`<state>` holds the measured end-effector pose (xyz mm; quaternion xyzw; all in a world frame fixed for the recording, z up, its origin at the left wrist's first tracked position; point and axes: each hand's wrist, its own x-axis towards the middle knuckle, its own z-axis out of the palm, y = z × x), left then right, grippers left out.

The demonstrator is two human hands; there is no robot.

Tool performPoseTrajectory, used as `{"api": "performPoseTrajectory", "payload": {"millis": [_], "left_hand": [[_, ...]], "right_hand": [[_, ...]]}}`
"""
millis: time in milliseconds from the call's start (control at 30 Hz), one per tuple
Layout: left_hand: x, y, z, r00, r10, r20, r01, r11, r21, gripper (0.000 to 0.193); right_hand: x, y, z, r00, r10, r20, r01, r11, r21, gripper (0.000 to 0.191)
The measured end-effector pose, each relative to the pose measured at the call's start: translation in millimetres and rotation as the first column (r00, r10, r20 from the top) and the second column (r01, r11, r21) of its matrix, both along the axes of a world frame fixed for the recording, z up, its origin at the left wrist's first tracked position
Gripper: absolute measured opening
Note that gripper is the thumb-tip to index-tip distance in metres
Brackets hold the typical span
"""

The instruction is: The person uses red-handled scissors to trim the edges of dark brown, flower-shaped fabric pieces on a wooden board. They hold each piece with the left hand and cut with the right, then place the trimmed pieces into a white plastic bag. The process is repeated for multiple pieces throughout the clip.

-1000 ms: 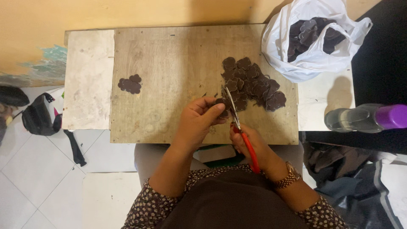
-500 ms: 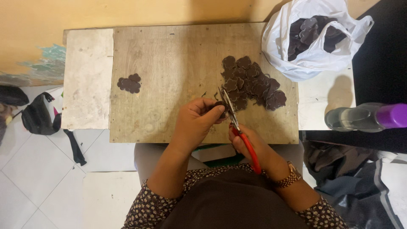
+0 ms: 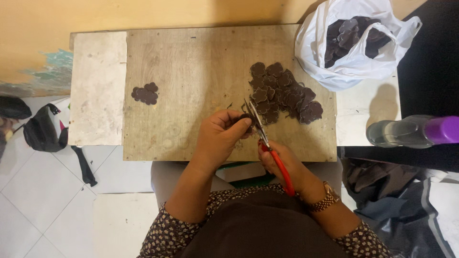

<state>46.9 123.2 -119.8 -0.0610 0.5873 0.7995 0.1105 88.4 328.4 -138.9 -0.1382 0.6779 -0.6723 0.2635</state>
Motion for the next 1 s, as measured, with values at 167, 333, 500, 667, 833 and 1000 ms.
{"api": "performPoseTrajectory", "payload": {"millis": [167,333,500,667,833,1000], "left_hand": [[0,-1,0,1.0,0.01,-0.001,-0.01,1.0,-0.013,0.012],[0,-1,2,0.999,-0.004,-0.05,0.004,1.0,0.005,0.014],[-2,1,4,0.999,0.006,-0.035,-0.004,0.999,0.054,0.019],[-2,1,3,0.999,0.018,-0.027,-0.015,0.997,0.082,0.025],[-2,0,4,1.0,0.009,-0.017,-0.007,0.993,0.117,0.032],[-2,-1,8,0.999,-0.017,0.033,0.015,0.998,0.058,0.035]], "right_hand": [[-1,-1,-4,1.0,-0.008,0.015,0.008,1.0,0.02,0.047],[-1,-2,-7,1.0,-0.02,-0.009,0.021,0.998,0.055,0.049],[-1,-4,-8,0.999,-0.033,0.001,0.033,0.997,0.075,0.05],[1,-3,-12,0.999,-0.038,0.021,0.036,0.995,0.096,0.049],[-1,0,-13,0.996,0.024,-0.089,-0.018,0.998,0.065,0.047],[-1,0,-10,0.992,0.032,-0.124,-0.025,0.998,0.061,0.047]]}}
